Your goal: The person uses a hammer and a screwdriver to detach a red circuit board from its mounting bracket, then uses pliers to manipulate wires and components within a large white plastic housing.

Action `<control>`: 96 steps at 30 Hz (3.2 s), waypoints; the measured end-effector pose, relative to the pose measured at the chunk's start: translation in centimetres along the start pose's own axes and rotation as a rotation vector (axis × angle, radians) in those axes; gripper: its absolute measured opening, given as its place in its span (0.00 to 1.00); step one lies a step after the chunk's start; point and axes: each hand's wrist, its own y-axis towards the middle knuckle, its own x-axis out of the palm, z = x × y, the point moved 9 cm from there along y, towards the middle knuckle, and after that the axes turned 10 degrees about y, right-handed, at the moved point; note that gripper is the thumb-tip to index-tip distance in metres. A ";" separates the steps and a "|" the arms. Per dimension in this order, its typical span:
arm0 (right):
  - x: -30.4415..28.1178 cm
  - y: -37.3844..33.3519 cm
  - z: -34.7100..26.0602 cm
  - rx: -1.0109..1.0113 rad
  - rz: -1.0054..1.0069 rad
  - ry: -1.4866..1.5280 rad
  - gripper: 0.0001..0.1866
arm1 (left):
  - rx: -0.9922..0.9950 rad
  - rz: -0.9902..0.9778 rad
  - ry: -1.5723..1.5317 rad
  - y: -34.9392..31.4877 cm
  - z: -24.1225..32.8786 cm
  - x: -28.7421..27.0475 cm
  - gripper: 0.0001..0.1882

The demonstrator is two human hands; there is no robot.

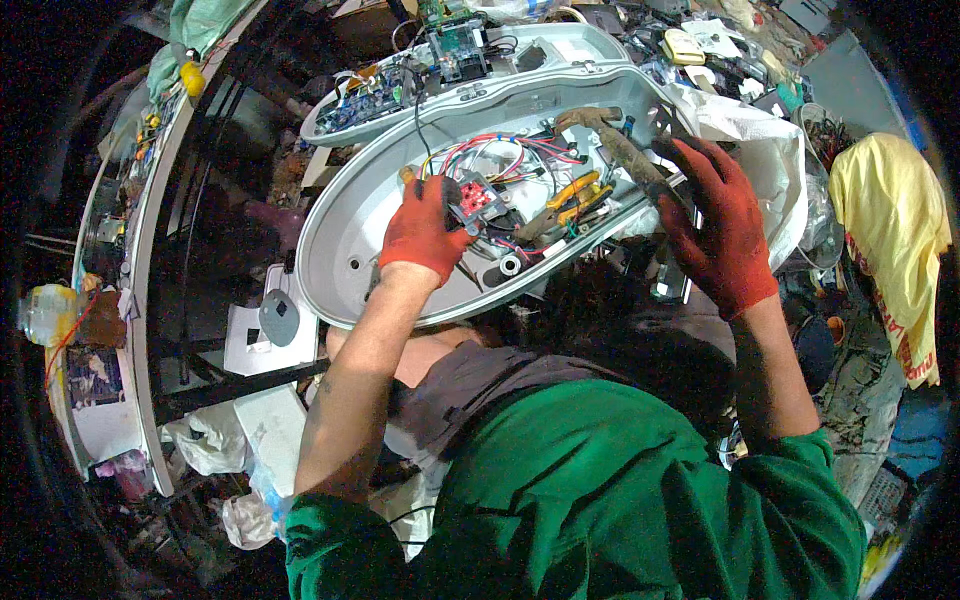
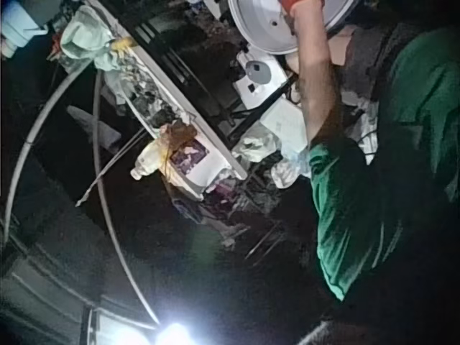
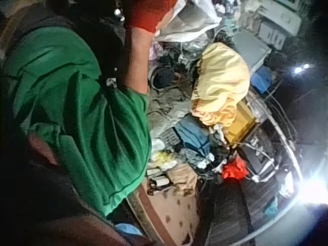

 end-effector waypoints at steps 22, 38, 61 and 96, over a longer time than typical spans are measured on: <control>3.5 -3.6 2.6 -0.014 -0.012 0.130 0.31 | 0.048 -0.262 -0.098 -0.5 -3.5 1.7 0.31; 12.1 4.4 -6.1 -0.131 -0.358 0.273 0.20 | -0.052 -0.511 0.013 2.0 -2.3 6.7 0.26; 19.6 5.1 -5.5 0.056 -0.801 0.373 0.27 | 0.087 -0.273 -0.897 1.0 -3.3 3.0 0.10; 17.6 1.6 -4.6 0.062 -0.590 0.473 0.21 | -0.001 -0.373 0.174 0.3 -12.0 5.0 0.24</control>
